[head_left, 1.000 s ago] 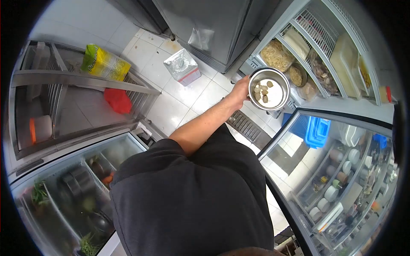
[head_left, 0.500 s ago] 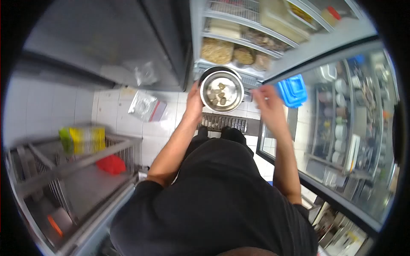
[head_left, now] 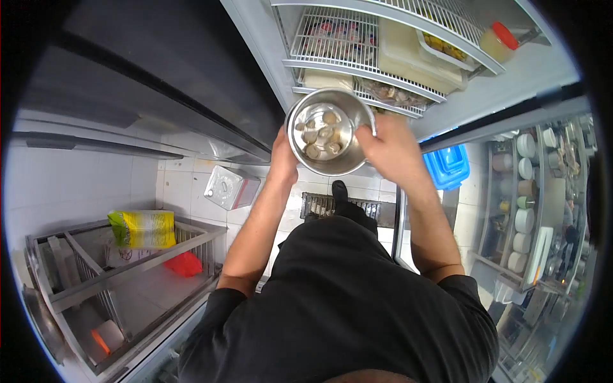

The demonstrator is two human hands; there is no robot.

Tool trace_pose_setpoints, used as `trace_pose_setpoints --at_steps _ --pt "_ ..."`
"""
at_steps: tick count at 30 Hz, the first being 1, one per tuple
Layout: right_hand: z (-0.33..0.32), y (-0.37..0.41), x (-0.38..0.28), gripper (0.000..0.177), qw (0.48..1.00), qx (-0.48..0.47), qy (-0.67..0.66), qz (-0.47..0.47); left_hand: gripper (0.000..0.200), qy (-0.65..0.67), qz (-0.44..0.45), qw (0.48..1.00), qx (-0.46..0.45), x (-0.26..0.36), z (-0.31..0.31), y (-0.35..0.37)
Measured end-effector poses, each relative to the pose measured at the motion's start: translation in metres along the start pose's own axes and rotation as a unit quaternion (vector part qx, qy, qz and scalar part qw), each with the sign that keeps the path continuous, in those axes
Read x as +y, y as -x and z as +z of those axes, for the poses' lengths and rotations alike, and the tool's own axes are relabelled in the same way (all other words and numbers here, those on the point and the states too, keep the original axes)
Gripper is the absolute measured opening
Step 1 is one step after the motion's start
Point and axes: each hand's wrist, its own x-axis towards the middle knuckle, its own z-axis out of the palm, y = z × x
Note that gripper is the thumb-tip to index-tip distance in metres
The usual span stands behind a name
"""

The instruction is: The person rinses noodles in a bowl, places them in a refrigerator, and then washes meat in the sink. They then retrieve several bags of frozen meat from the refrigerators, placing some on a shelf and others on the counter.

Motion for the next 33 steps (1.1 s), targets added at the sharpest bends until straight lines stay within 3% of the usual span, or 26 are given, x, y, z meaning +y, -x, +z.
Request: trace_pose_setpoints --at_steps 4,8,10,12,13,17,21,24,33 --pt "-0.063 -0.011 -0.015 0.036 0.999 -0.029 -0.013 -0.028 0.044 0.074 -0.007 0.994 -0.074 0.04 0.034 -0.055" --pt "-0.087 -0.019 0.009 0.033 0.998 -0.061 0.012 -0.027 0.054 -0.084 -0.002 0.996 0.021 0.097 0.081 -0.092" --pt "-0.091 -0.025 0.023 0.032 0.997 -0.077 0.01 -0.008 0.056 -0.099 -0.006 0.994 0.046 0.119 0.105 -0.108" --pt "-0.088 -0.033 0.04 0.033 0.996 -0.089 0.002 0.006 0.057 -0.113 -0.013 0.991 0.067 0.131 0.119 -0.135" --pt "-0.085 -0.038 0.05 0.034 0.993 -0.1 -0.007 0.062 0.057 -0.112 -0.01 0.991 0.073 0.135 0.127 -0.145" --pt "-0.068 -0.062 0.068 0.032 0.973 -0.064 -0.162 0.151 0.057 -0.117 -0.03 0.99 0.076 0.135 0.144 -0.202" --pt "-0.048 -0.106 0.098 0.028 0.961 -0.062 -0.231 0.137 0.051 -0.123 -0.02 0.986 0.115 0.132 0.158 -0.26" --pt "-0.032 -0.137 0.099 0.03 0.93 -0.078 -0.3 0.198 0.05 -0.134 -0.006 0.982 0.132 0.138 0.167 -0.286" --pt "0.016 -0.2 0.109 0.03 0.861 -0.077 -0.443 0.238 0.045 -0.268 0.046 0.953 0.136 0.128 0.171 -0.316"
